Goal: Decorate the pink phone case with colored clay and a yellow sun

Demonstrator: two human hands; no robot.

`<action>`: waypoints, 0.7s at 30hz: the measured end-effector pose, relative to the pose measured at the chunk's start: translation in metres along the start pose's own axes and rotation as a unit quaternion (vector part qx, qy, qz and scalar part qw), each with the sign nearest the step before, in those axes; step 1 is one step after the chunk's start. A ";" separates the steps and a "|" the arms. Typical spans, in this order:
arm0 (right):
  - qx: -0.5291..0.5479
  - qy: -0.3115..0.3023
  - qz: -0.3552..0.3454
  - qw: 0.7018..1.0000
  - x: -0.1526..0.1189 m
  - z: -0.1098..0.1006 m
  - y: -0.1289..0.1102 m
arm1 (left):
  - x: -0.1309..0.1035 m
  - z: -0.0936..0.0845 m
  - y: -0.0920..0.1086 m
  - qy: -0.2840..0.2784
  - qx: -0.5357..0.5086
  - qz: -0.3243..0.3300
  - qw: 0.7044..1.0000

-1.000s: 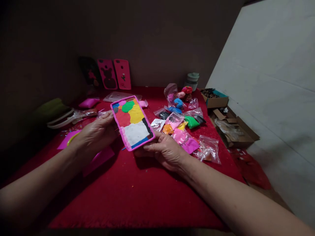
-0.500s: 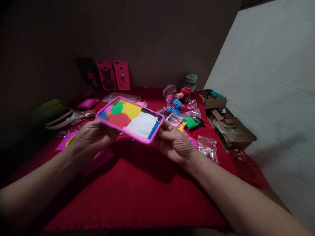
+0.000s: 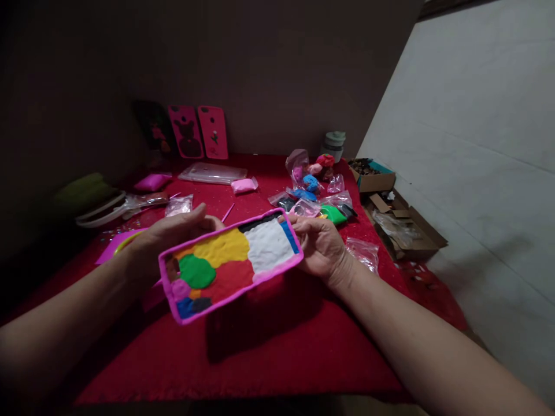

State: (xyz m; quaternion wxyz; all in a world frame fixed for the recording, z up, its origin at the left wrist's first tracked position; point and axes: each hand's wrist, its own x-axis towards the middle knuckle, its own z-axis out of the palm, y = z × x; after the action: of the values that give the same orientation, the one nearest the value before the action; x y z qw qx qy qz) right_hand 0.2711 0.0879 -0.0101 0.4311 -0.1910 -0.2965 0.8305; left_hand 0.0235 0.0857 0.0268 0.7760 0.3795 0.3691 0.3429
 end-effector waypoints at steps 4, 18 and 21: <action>0.006 0.000 0.042 0.999 0.001 0.001 0.001 | 0.000 0.001 -0.007 -0.061 0.055 -0.072 0.994; 0.038 0.087 0.088 0.992 0.005 -0.001 0.005 | 0.005 0.011 -0.021 -0.064 -0.053 -0.125 0.989; 0.027 0.082 0.094 0.992 0.007 0.000 0.005 | 0.005 0.013 -0.023 -0.079 -0.050 -0.099 0.991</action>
State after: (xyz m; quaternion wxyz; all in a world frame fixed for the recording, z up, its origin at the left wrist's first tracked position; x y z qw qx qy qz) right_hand 0.2643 0.0909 -0.0140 0.3793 -0.2732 -0.2183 0.8566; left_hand 0.0422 0.0746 0.0115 0.8507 0.3274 0.3250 0.2517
